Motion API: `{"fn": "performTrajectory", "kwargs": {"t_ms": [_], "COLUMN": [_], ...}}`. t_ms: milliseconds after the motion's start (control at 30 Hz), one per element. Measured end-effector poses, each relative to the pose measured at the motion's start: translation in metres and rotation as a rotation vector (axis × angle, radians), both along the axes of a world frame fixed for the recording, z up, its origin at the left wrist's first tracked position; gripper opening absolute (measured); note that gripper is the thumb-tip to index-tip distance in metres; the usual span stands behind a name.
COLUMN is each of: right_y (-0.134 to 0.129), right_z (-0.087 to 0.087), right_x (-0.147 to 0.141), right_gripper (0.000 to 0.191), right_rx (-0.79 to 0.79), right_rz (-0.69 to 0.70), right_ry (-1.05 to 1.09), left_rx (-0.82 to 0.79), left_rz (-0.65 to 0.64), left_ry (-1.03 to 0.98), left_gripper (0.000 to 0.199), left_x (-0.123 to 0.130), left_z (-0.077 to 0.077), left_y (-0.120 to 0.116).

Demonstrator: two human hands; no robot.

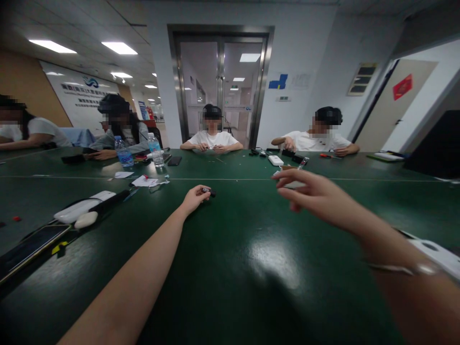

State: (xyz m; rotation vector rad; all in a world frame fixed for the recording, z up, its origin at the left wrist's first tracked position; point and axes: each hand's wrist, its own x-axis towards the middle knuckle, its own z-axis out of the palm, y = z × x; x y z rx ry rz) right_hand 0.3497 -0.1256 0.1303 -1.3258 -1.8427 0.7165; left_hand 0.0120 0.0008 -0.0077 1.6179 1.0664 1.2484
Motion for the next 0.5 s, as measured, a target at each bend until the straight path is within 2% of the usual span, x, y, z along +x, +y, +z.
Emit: {"fn": "performTrajectory", "kwargs": {"t_ms": [100, 233, 300, 367, 500], "right_y": [0.053, 0.115, 0.128, 0.131, 0.128], "right_z": [-0.027, -0.079, -0.096, -0.106, -0.120], "right_x": [-0.070, -0.147, -0.170, -0.182, -0.187], "right_gripper": [0.036, 0.040, 0.030, 0.019, 0.008], "right_rx": [-0.218, -0.521, -0.583, -0.574, -0.513], "right_rz": [0.212, 0.116, 0.151, 0.218, 0.224], "right_ry": [0.029, 0.277, 0.510, 0.714, 0.873], "left_rx": [-0.028, -0.038, -0.036, -0.032, -0.047], "left_rz": [0.013, 0.055, 0.066, 0.061, 0.028], "left_ry": [-0.040, -0.109, -0.137, -0.155, -0.141], "left_gripper": [0.029, 0.032, 0.034, 0.036, 0.038], "left_x": [-0.002, -0.004, -0.003, -0.003, -0.003], "left_z": [0.005, 0.006, 0.006, 0.005, 0.003], "left_y": [-0.003, -0.002, -0.001, 0.000, 0.003]}}
